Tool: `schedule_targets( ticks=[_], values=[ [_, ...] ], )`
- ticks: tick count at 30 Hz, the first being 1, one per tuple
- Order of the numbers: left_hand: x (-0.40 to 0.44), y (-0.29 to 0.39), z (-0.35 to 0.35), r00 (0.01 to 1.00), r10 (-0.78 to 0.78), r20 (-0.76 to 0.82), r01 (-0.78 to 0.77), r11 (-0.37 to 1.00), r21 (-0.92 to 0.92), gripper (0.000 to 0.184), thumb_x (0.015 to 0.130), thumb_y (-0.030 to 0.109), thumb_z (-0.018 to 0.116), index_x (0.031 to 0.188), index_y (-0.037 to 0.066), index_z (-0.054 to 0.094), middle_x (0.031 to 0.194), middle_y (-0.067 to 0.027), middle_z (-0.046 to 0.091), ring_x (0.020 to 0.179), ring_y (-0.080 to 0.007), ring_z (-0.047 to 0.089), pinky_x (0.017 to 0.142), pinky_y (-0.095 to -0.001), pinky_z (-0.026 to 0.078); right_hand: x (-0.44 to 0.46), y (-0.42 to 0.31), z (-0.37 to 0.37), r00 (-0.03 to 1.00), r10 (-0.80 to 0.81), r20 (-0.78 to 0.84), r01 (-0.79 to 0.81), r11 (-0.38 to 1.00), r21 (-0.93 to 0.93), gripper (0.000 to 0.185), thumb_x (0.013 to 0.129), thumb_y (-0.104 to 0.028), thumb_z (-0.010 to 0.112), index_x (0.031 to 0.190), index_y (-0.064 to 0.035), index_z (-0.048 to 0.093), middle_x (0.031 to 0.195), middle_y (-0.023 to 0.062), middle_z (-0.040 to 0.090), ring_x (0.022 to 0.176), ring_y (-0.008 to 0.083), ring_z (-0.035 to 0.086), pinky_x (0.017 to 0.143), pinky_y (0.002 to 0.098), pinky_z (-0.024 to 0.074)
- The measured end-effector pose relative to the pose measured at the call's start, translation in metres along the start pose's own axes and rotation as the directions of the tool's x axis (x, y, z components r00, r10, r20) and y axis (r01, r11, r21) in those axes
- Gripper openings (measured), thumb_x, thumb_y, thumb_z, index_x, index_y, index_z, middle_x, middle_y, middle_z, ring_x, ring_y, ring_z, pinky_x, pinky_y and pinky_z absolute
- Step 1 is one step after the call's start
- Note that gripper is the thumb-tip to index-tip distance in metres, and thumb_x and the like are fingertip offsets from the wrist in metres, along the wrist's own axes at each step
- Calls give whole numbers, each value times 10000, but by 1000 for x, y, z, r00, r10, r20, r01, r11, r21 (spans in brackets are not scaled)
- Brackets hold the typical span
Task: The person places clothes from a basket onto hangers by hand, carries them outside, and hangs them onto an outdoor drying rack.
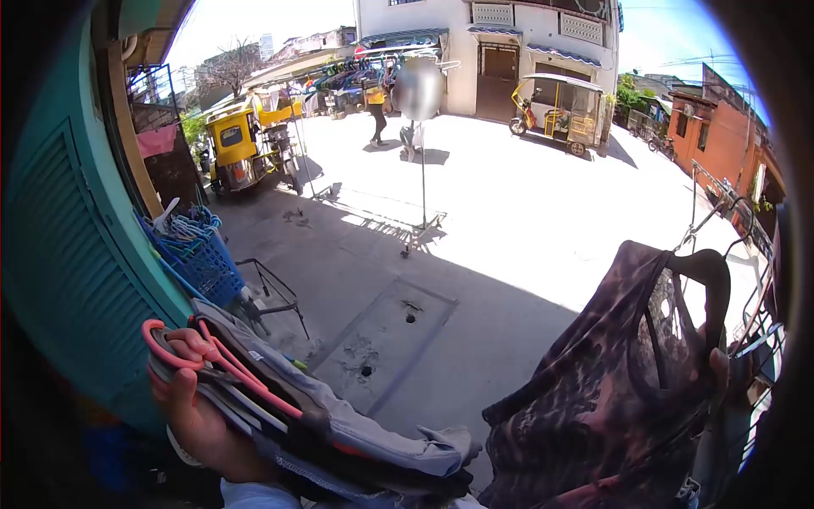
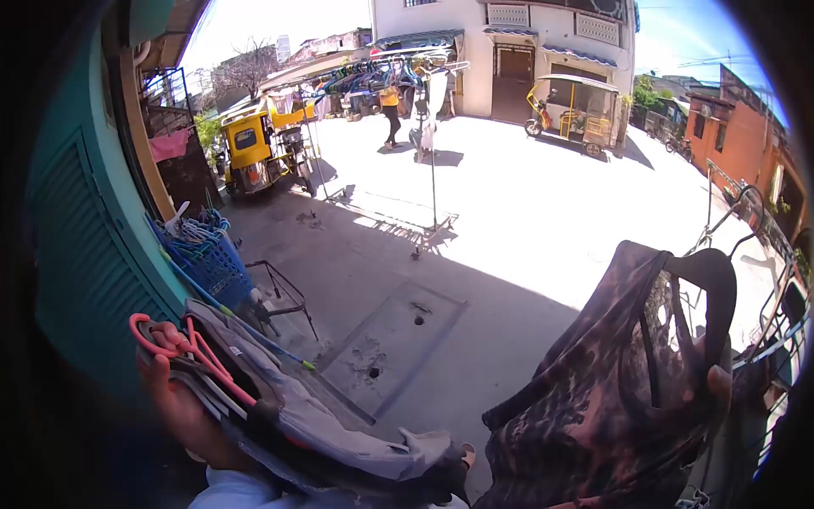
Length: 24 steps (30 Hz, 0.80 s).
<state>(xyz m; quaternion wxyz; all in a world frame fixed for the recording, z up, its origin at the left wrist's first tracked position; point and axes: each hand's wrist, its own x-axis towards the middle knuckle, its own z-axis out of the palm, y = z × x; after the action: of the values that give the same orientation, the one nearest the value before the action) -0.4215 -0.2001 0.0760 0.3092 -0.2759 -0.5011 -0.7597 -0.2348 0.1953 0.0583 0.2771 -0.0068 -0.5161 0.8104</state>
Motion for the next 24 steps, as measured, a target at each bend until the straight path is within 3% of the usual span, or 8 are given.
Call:
schedule_targets(
  ticks=[5, 8, 10, 12, 15, 16, 17, 24],
  values=[
    [28, -72, 42, 995, -18, -102, 25, 997, 77, 259, 780, 167, 552, 938, -27, 483, 877, -103, 492, 848, -160, 457, 856, -309, 328, 118, -13, -73, 985, -62, 161, 75, 995, -73, 197, 797, -224, 490, 910, -68, 450, 708, 61, 507, 616, 186, 585, 616, 342, 546],
    [35, -96, 77, 953, -52, -299, 101, 984, 150, 361, 796, 213, 533, 1048, -30, 445, 893, -86, 470, 847, -150, 459, 868, -313, 316, 169, 16, -127, 989, -29, -145, 10, 991, -133, 392, 762, -176, 493, 1109, -12, 412, 749, 58, 482, 615, 161, 546, 609, 296, 500],
    [43, -112, 70, 958, -94, -270, 147, 973, 180, 511, 793, 244, 537, 1182, -43, 371, 886, -77, 453, 841, -150, 459, 817, -299, 357, 206, 28, -94, 988, 31, -151, -37, 999, -33, 385, 744, -145, 512, 1092, -13, 417, 761, 67, 485, 595, 152, 533, 579, 261, 489],
    [51, -134, 72, 932, -27, -361, 147, 940, 310, 488, 793, 260, 537, 1150, -40, 393, 895, -81, 455, 841, -152, 462, 794, -301, 377, 247, 51, -106, 996, 58, -67, -62, 996, -67, 317, 749, -121, 504, 1042, -25, 433, 767, 52, 489, 620, 128, 528, 554, 246, 474],
    [67, -179, 68, 962, -25, -271, 108, 949, 298, 383, 803, 275, 532, 1031, -19, 443, 903, -83, 452, 845, -152, 462, 796, -301, 380, 298, 85, -87, 991, 112, -71, -112, 994, -2, 243, 752, -120, 499, 972, -29, 452, 780, 52, 501, 634, 113, 523, 554, 239, 462],
    [76, -190, 75, 970, -35, -243, 92, 969, 229, 347, 808, 277, 529, 989, -10, 454, 906, -84, 451, 847, -152, 463, 797, -300, 381, 314, 98, -86, 991, 135, -10, -135, 991, 15, 359, 743, -135, 512, 1076, -17, 448, 805, 55, 516, 661, 115, 532, 585, 237, 470],
    [85, -202, 76, 969, -16, -247, 103, 935, 340, 310, 816, 268, 529, 956, -1, 465, 909, -84, 462, 845, -151, 467, 798, -295, 381, 324, 115, -83, 991, 121, -48, -120, 993, 18, 388, 741, -136, 513, 1102, -18, 434, 813, 57, 520, 663, 116, 533, 591, 236, 471],
    [157, -298, 75, 967, -27, -255, 108, 944, 311, 303, 822, 273, 552, 934, -2, 491, 911, -82, 488, 849, -181, 471, 837, -339, 359, 394, 198, -36, 972, 62, -226, -50, 997, 56, 596, 726, -143, 524, 1279, -21, 338, 871, 69, 545, 678, 121, 544, 634, 230, 477]
  ],
)
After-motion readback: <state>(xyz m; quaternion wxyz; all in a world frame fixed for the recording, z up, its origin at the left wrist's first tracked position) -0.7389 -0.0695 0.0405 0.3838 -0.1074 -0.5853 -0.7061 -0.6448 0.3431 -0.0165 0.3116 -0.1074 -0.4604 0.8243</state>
